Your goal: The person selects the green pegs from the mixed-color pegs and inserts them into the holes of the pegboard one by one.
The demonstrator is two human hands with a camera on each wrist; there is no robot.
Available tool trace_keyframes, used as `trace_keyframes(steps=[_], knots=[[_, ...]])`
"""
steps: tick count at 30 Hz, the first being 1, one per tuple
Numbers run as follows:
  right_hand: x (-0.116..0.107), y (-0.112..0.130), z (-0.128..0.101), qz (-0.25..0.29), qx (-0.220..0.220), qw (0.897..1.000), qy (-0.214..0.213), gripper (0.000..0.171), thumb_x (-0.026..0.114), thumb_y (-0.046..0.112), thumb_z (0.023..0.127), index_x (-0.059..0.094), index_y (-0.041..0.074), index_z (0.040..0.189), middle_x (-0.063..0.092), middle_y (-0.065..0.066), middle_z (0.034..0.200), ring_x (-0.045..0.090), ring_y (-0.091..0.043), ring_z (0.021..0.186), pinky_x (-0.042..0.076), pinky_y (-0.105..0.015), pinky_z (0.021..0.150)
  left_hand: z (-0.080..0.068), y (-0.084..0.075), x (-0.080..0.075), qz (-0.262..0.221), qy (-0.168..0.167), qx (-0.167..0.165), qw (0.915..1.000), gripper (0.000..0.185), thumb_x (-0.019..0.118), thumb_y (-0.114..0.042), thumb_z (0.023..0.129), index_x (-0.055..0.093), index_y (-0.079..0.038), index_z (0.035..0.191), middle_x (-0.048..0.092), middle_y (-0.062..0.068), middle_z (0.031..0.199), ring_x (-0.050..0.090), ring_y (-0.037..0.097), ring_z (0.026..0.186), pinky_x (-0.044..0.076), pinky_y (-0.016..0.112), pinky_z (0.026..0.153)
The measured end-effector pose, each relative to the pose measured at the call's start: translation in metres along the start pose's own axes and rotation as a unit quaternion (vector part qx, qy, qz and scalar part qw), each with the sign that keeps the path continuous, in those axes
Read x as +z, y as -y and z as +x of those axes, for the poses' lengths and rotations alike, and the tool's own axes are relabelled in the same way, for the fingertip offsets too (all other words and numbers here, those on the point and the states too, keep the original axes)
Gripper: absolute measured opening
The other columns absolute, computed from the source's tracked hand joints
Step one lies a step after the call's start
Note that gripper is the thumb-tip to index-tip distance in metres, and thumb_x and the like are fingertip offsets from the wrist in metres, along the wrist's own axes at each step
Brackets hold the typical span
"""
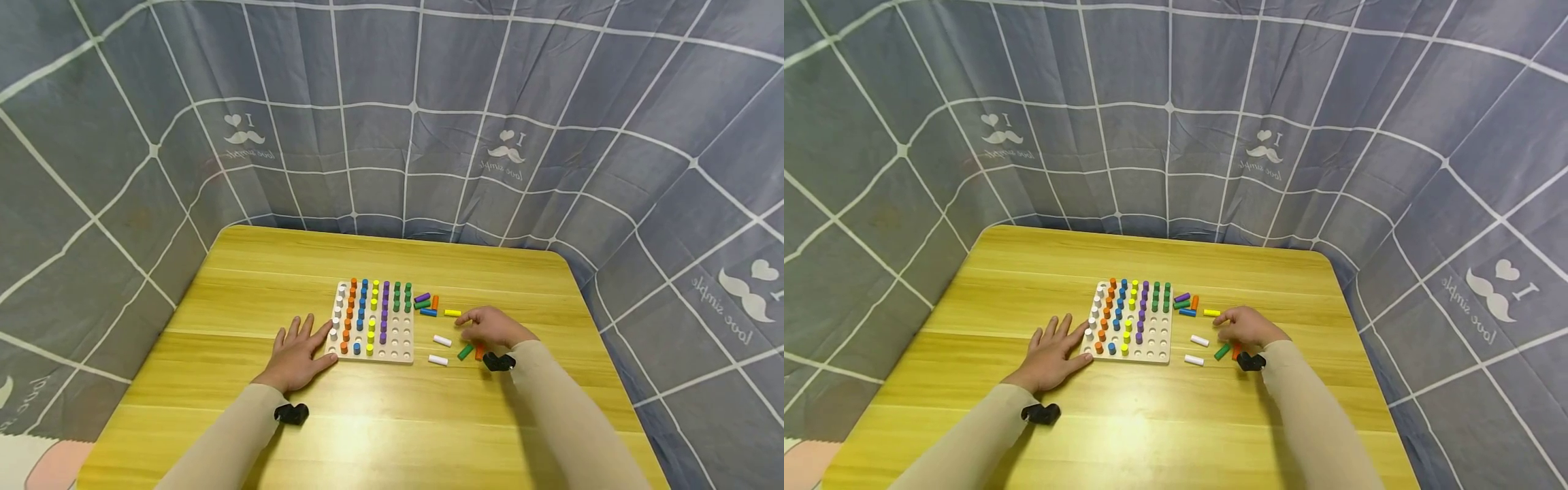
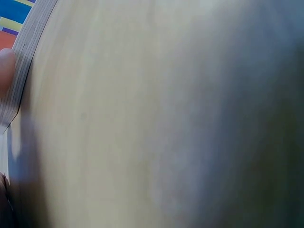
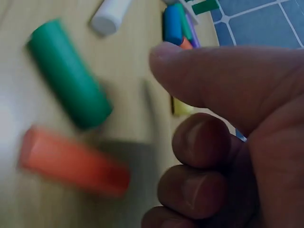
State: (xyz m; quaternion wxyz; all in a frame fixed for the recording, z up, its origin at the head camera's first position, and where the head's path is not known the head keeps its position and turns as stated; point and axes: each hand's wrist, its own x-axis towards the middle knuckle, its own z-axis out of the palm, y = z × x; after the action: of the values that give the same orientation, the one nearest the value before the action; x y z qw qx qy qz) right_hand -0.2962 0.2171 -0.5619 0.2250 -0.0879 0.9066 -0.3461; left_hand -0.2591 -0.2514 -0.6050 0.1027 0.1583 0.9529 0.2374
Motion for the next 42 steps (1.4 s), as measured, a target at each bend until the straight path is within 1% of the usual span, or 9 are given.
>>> trace_keyframes(steps=[2, 3, 7, 10, 14, 21, 31, 35, 42], knots=[[0.0, -0.006, -0.007, 0.013, -0.002, 1.0, 0.012, 0.033, 0.074, 0.016, 0.097, 0.074, 0.007, 0.129, 0.069, -0.005, 0.081, 0.059, -0.015, 0.07, 0.049, -0.028, 0.07, 0.0, -0.001, -0.001, 0.001, 0.0, 0.001, 1.0, 0.079, 0.054, -0.065, 0.103, 0.029, -0.028, 0.168, 0.01, 0.023, 0.176, 0.0, 0.053, 0.162, -0.002, 0.074, 0.124], [0.0, -0.008, -0.01, 0.015, -0.004, 1.0, 0.014, 0.033, 0.075, 0.016, 0.097, 0.074, 0.006, 0.128, 0.066, -0.004, 0.076, 0.055, -0.015, 0.068, 0.047, -0.027, 0.068, 0.0, -0.001, -0.001, 0.002, 0.001, 0.0, 1.0, 0.079, 0.054, -0.065, 0.103, 0.029, -0.029, 0.168, 0.01, 0.023, 0.176, 0.0, 0.053, 0.162, -0.002, 0.074, 0.124], [0.003, -0.013, -0.017, 0.024, -0.005, 1.0, 0.019, 0.034, 0.078, 0.013, 0.093, 0.075, 0.005, 0.126, 0.058, 0.002, 0.071, 0.047, -0.013, 0.067, 0.039, -0.025, 0.065, -0.001, -0.002, -0.002, 0.005, 0.002, -0.001, 1.0, 0.079, 0.053, -0.065, 0.103, 0.029, -0.028, 0.168, 0.011, 0.024, 0.176, 0.0, 0.053, 0.161, -0.001, 0.074, 0.124], [0.007, -0.014, -0.02, 0.018, -0.008, 1.0, 0.021, 0.034, 0.081, 0.011, 0.091, 0.075, 0.004, 0.124, 0.059, 0.002, 0.072, 0.046, -0.012, 0.066, 0.04, -0.025, 0.064, -0.001, -0.004, -0.002, 0.008, 0.0, 0.0, 1.0, 0.079, 0.052, -0.066, 0.103, 0.03, -0.028, 0.168, 0.012, 0.024, 0.175, 0.001, 0.053, 0.161, 0.0, 0.074, 0.124], [0.012, -0.011, -0.022, -0.009, -0.013, 1.0, 0.008, 0.03, 0.082, 0.007, 0.088, 0.076, 0.004, 0.117, 0.061, 0.0, 0.073, 0.048, -0.013, 0.066, 0.041, -0.026, 0.064, -0.002, -0.005, -0.001, 0.01, 0.0, -0.002, 0.9999, 0.078, 0.052, -0.065, 0.103, 0.03, -0.028, 0.168, 0.012, 0.024, 0.175, 0.002, 0.053, 0.161, 0.0, 0.074, 0.124], [0.015, -0.007, -0.023, -0.056, -0.003, 0.998, -0.006, 0.021, 0.08, 0.007, 0.09, 0.078, 0.009, 0.11, 0.064, -0.001, 0.078, 0.05, -0.014, 0.07, 0.043, -0.028, 0.069, -0.003, -0.006, -0.002, 0.002, 0.001, -0.004, 1.0, 0.077, 0.054, -0.064, 0.103, 0.031, -0.029, 0.168, 0.012, 0.024, 0.175, 0.001, 0.053, 0.161, -0.001, 0.075, 0.124], [0.019, -0.011, -0.02, -0.049, 0.004, 0.999, -0.017, 0.012, 0.082, 0.007, 0.089, 0.078, 0.011, 0.1, 0.067, 0.0, 0.082, 0.052, -0.016, 0.071, 0.044, -0.029, 0.067, -0.001, -0.006, -0.001, -0.005, 0.002, -0.004, 1.0, 0.077, 0.054, -0.065, 0.103, 0.032, -0.03, 0.168, 0.011, 0.024, 0.176, 0.0, 0.053, 0.161, -0.001, 0.074, 0.124], [0.018, -0.012, -0.02, -0.051, -0.003, 0.998, -0.023, 0.011, 0.082, 0.009, 0.089, 0.077, 0.012, 0.099, 0.066, 0.001, 0.081, 0.052, -0.015, 0.071, 0.044, -0.029, 0.066, -0.002, -0.006, -0.002, -0.005, 0.001, -0.005, 1.0, 0.077, 0.054, -0.065, 0.102, 0.032, -0.03, 0.167, 0.012, 0.024, 0.175, 0.001, 0.053, 0.161, -0.001, 0.075, 0.124], [0.015, -0.01, -0.021, -0.026, -0.008, 0.999, -0.029, 0.009, 0.08, 0.013, 0.092, 0.077, 0.011, 0.099, 0.064, 0.0, 0.077, 0.054, -0.015, 0.071, 0.045, -0.029, 0.066, -0.002, -0.005, 0.0, -0.004, 0.0, -0.007, 1.0, 0.077, 0.054, -0.065, 0.102, 0.032, -0.03, 0.167, 0.012, 0.024, 0.176, 0.001, 0.053, 0.161, -0.001, 0.074, 0.125]])
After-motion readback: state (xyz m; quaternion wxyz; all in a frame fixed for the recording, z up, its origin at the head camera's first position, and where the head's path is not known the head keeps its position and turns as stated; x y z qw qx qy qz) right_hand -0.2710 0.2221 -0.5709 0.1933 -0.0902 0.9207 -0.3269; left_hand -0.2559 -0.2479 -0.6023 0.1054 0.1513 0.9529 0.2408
